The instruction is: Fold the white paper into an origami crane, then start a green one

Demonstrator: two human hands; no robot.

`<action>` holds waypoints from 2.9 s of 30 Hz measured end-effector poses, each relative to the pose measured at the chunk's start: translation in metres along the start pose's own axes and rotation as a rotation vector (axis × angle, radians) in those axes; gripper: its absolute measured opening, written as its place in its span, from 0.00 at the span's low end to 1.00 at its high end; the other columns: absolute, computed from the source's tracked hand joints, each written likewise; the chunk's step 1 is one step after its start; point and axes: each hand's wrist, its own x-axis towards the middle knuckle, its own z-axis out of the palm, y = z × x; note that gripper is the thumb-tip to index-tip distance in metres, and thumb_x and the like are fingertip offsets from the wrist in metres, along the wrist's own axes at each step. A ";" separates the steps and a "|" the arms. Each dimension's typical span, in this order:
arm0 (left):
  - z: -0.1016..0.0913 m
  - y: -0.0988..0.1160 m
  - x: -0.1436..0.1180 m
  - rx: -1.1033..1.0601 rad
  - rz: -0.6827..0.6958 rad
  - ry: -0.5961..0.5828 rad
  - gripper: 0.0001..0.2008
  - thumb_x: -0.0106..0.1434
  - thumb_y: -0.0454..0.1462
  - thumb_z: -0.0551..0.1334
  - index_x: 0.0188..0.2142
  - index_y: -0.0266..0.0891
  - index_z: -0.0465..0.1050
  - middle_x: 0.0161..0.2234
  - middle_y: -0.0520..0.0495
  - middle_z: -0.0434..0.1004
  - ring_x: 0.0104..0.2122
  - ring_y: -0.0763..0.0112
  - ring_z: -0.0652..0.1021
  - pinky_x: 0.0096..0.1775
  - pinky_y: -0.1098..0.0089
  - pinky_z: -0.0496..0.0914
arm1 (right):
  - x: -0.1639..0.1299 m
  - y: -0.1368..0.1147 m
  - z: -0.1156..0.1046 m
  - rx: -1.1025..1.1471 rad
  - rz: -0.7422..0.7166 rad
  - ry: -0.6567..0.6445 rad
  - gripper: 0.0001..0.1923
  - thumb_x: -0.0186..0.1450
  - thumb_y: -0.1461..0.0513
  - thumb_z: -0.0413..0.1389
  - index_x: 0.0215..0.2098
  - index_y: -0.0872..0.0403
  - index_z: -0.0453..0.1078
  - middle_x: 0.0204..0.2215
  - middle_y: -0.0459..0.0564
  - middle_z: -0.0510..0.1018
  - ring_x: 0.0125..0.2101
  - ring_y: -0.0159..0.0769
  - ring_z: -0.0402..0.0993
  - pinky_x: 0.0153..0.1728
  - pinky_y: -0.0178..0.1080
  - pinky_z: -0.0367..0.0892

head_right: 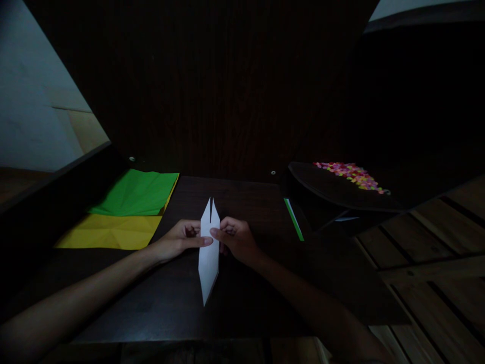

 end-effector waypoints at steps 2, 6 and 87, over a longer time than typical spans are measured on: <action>0.001 0.000 0.000 -0.016 -0.013 -0.014 0.14 0.53 0.39 0.72 0.35 0.30 0.77 0.29 0.45 0.81 0.29 0.69 0.78 0.35 0.71 0.70 | -0.001 0.000 0.000 -0.011 0.007 0.001 0.18 0.54 0.52 0.64 0.22 0.54 0.64 0.13 0.41 0.71 0.11 0.27 0.65 0.11 0.29 0.59; 0.004 0.003 -0.002 -0.054 -0.068 -0.126 0.14 0.53 0.38 0.72 0.36 0.31 0.78 0.32 0.44 0.82 0.32 0.67 0.79 0.38 0.68 0.70 | 0.000 0.005 -0.001 -0.004 0.063 -0.053 0.19 0.54 0.49 0.63 0.23 0.54 0.65 0.13 0.41 0.70 0.10 0.26 0.62 0.10 0.28 0.55; 0.008 -0.004 0.000 0.190 0.017 -0.041 0.17 0.58 0.47 0.66 0.28 0.34 0.69 0.21 0.56 0.62 0.21 0.78 0.64 0.23 0.76 0.56 | -0.002 0.003 -0.001 -0.061 -0.078 0.086 0.13 0.52 0.54 0.65 0.24 0.56 0.73 0.18 0.45 0.73 0.18 0.30 0.64 0.19 0.33 0.59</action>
